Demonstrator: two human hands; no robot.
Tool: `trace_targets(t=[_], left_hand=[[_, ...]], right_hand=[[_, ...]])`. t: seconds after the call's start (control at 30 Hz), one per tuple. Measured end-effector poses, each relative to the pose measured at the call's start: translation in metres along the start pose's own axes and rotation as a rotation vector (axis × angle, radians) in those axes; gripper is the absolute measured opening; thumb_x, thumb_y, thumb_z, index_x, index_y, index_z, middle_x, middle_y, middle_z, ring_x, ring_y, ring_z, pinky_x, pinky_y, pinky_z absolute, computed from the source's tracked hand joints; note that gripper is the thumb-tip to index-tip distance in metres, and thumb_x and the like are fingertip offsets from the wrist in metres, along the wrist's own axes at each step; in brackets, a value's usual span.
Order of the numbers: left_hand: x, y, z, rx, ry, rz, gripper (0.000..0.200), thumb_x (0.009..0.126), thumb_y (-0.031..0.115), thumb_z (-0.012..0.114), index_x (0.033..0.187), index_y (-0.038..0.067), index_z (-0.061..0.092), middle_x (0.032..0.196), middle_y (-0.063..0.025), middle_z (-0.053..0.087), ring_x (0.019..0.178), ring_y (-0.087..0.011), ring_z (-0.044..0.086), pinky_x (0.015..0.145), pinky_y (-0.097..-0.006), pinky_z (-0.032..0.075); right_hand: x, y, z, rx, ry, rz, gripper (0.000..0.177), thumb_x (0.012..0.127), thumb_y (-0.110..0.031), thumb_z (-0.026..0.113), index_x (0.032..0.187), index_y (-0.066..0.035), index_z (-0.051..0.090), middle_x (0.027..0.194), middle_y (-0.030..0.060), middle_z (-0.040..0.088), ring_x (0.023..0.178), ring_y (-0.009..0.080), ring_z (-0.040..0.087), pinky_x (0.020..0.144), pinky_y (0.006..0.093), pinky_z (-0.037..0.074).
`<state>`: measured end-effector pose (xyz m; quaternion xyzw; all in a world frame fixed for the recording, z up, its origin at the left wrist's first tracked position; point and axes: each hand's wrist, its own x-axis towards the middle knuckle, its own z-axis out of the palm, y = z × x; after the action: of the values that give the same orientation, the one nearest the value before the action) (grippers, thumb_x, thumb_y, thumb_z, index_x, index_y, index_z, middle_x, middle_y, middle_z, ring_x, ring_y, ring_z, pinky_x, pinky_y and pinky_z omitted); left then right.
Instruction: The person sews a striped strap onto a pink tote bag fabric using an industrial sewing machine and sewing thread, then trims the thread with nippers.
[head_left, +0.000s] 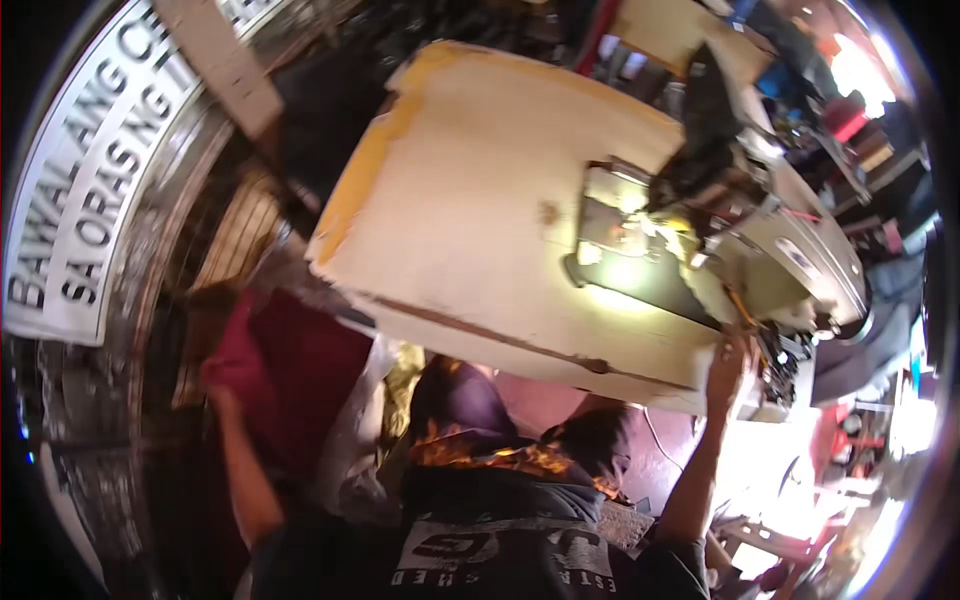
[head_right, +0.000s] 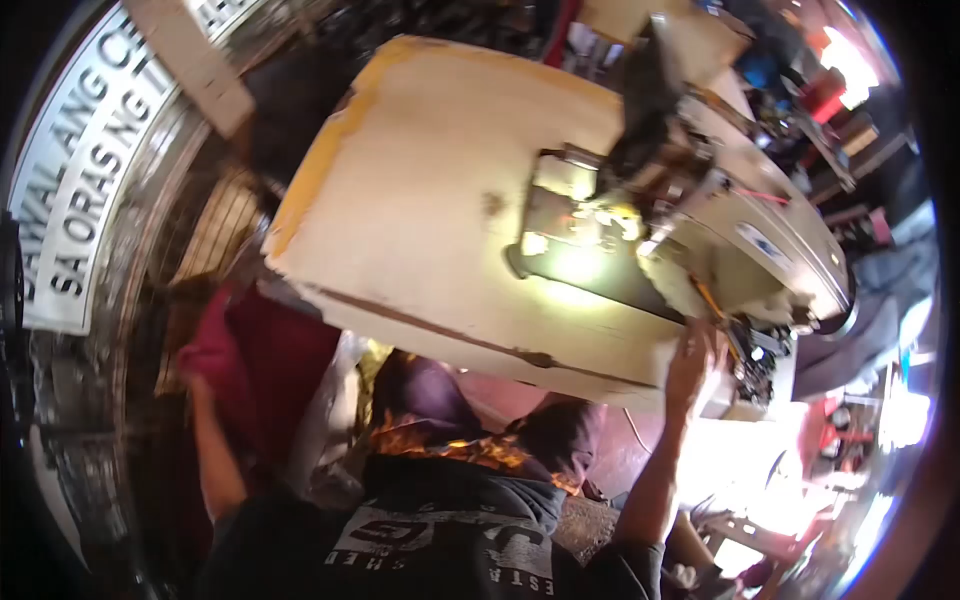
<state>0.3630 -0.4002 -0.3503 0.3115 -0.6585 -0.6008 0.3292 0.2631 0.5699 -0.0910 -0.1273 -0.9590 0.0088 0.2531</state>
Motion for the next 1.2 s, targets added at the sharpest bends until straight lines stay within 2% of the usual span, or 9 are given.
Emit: trace_targets(t=[0.17, 0.33, 0.43, 0.53, 0.67, 0.83, 0.97, 1.13, 1.2], left_hand=[[0.020, 0.198, 0.030, 0.068, -0.108, 0.240, 0.014, 0.091, 0.010, 0.055, 0.104, 0.005, 0.060, 0.122, -0.0168, 0.064, 0.106, -0.0248, 0.063, 0.095, -0.0360, 0.052], [-0.169, 0.409, 0.198, 0.366, -0.572, 0.712, 0.003, 0.093, 0.003, 0.056, 0.093, 0.006, 0.054, 0.136, -0.0262, 0.060, 0.117, -0.0293, 0.062, 0.096, -0.0369, 0.053], [-0.290, 0.465, 0.247, -0.097, -0.974, 0.715, 0.013, 0.086, 0.006, 0.070, 0.076, 0.003, 0.061, 0.134, -0.0330, 0.060, 0.124, -0.0390, 0.062, 0.101, -0.0482, 0.055], [-0.319, 0.479, 0.306, -0.003, -1.832, 0.870, 0.032, 0.091, 0.001, 0.067, 0.123, 0.000, 0.069, 0.140, -0.0288, 0.057, 0.129, -0.0424, 0.059, 0.110, -0.0506, 0.049], [-0.323, 0.412, 0.368, 0.526, -1.332, 1.172, 0.034, 0.088, 0.001, 0.068, 0.122, 0.000, 0.067, 0.147, -0.0199, 0.052, 0.144, -0.0411, 0.043, 0.114, -0.0505, 0.044], [-0.280, 0.335, 0.423, 0.819, -1.032, 1.285, 0.046, 0.100, 0.021, 0.060, 0.144, 0.008, 0.054, 0.162, -0.0137, 0.035, 0.153, -0.0383, 0.025, 0.124, -0.0562, 0.022], [-0.285, 0.336, 0.431, 0.824, -1.082, 1.226, 0.048, 0.101, 0.023, 0.059, 0.146, 0.009, 0.052, 0.163, -0.0130, 0.035, 0.154, -0.0371, 0.025, 0.125, -0.0556, 0.020], [-0.291, 0.338, 0.435, 0.775, -1.076, 1.207, 0.051, 0.099, 0.026, 0.063, 0.145, 0.008, 0.053, 0.155, -0.0137, 0.041, 0.149, -0.0380, 0.031, 0.124, -0.0574, 0.022], [-0.293, 0.339, 0.440, 0.741, -1.050, 1.204, 0.051, 0.098, 0.030, 0.064, 0.142, 0.007, 0.054, 0.149, -0.0148, 0.045, 0.145, -0.0392, 0.036, 0.122, -0.0598, 0.024]], right_hand=[[-0.001, -0.011, -0.002, 0.099, 0.118, 0.007, 0.026, 0.084, 0.003, 0.065, 0.108, -0.003, 0.071, 0.104, 0.0130, 0.066, 0.103, 0.0342, 0.062, 0.092, 0.0466, 0.050], [-0.005, -0.065, -0.040, 0.276, 0.201, -0.109, 0.025, 0.086, 0.004, 0.068, 0.110, -0.001, 0.070, 0.103, 0.0157, 0.067, 0.095, 0.0347, 0.065, 0.084, 0.0414, 0.054], [-0.041, -0.134, -0.079, 1.163, -0.612, 0.224, 0.037, 0.098, -0.018, 0.068, 0.131, -0.001, 0.063, 0.123, 0.0145, 0.068, 0.109, 0.0263, 0.066, 0.093, 0.0419, 0.055], [-0.059, -0.189, -0.083, 1.955, -0.903, 0.193, 0.075, 0.101, -0.053, 0.058, 0.153, -0.002, 0.038, 0.144, 0.0198, 0.054, 0.133, 0.0274, 0.053, 0.108, 0.0445, 0.046], [-0.100, -0.200, -0.047, 1.997, -1.066, 0.719, 0.071, 0.103, -0.040, 0.061, 0.155, 0.000, 0.032, 0.147, 0.0197, 0.051, 0.133, 0.0297, 0.054, 0.110, 0.0420, 0.046], [-0.162, -0.178, -0.011, 1.501, -0.762, 0.292, 0.045, 0.102, -0.025, 0.056, 0.139, 0.001, 0.050, 0.124, 0.0150, 0.065, 0.110, 0.0244, 0.066, 0.090, 0.0394, 0.057], [-0.129, -0.184, -0.063, 2.149, -0.428, 1.223, 0.049, 0.107, -0.045, 0.052, 0.125, -0.001, 0.063, 0.102, 0.0049, 0.069, 0.089, 0.0150, 0.066, 0.076, 0.0317, 0.055], [-0.116, -0.151, -0.088, 1.541, -0.142, 0.553, 0.067, 0.096, -0.005, 0.070, 0.155, -0.004, 0.037, 0.100, 0.0026, 0.064, 0.089, 0.0069, 0.058, 0.077, 0.0262, 0.050], [-0.112, -0.148, -0.073, 0.942, 0.099, 0.300, 0.055, 0.095, -0.004, 0.068, 0.147, -0.005, 0.050, 0.092, 0.0083, 0.062, 0.078, 0.0206, 0.061, 0.072, 0.0349, 0.053]])
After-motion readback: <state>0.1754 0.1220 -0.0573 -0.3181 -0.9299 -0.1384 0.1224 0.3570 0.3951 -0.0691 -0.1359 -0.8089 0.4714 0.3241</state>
